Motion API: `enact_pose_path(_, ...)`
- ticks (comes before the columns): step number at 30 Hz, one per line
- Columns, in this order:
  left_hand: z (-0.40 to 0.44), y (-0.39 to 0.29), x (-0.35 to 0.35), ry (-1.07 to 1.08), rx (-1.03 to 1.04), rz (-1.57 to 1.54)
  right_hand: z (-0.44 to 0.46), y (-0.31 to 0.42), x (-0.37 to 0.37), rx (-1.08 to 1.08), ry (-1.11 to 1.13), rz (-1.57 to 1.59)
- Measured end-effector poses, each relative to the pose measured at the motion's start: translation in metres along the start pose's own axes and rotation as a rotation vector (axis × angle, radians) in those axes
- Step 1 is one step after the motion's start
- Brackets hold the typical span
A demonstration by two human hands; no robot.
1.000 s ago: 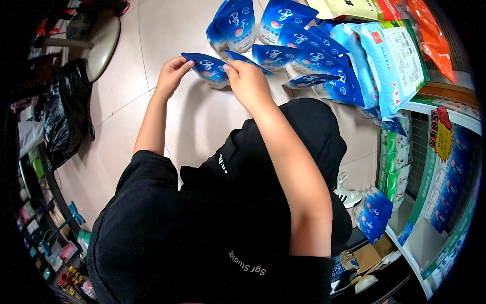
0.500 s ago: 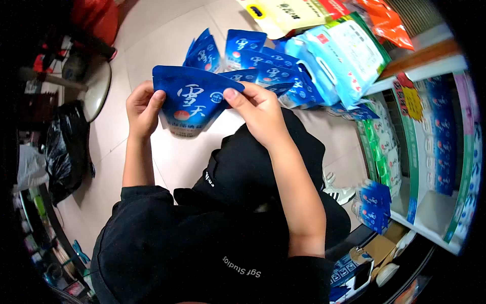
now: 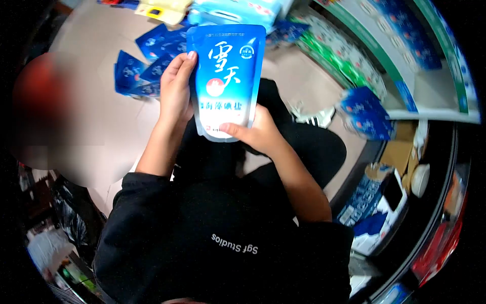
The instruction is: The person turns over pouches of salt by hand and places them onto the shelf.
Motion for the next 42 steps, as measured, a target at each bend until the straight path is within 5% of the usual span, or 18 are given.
enact_pose_path(10, -0.048, 0.129, 0.003, 0.089, -0.563, 0.108, -0.059, -0.053, -0.052, 0.314, -0.278, 0.225)
enact_pose_path(20, -0.065, 0.127, 0.004, 0.236, -0.429, 0.424, -0.066, -0.059, -0.054, 0.294, -0.339, 0.157)
enact_pose_path(28, -0.049, 0.136, 0.004, 0.006, -0.636, 0.007, -0.065, -0.055, -0.057, 0.213, -0.301, 0.218)
enact_pose_path(30, -0.051, 0.139, 0.018, 0.055, -0.883, -0.295, -0.064, -0.048, -0.058, 0.18, -0.308, 0.233)
enact_pose_path(34, -0.051, 0.148, 0.044, 0.054, -1.082, -0.399, -0.06, -0.012, -0.057, 0.023, -0.431, 0.09)
enact_pose_path(38, -0.05, 0.165, 0.059, 0.076, -1.101, -0.429, -0.048, -0.003, -0.07, -0.113, -0.592, -0.189)
enact_pose_path(42, -0.051, 0.178, 0.066, 0.165, -1.051, -0.491, -0.041, 0.0, -0.078, 0.038, -0.658, -0.29)
Point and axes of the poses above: each hand's wrist, its own z-axis towards the middle knuckle, its own x-axis out of the palm, y = z × x, the point moved 4 cm from there along z, towards the middle knuckle, and after that the axes turned 10 degrees about -y, right-handed, at the moved point
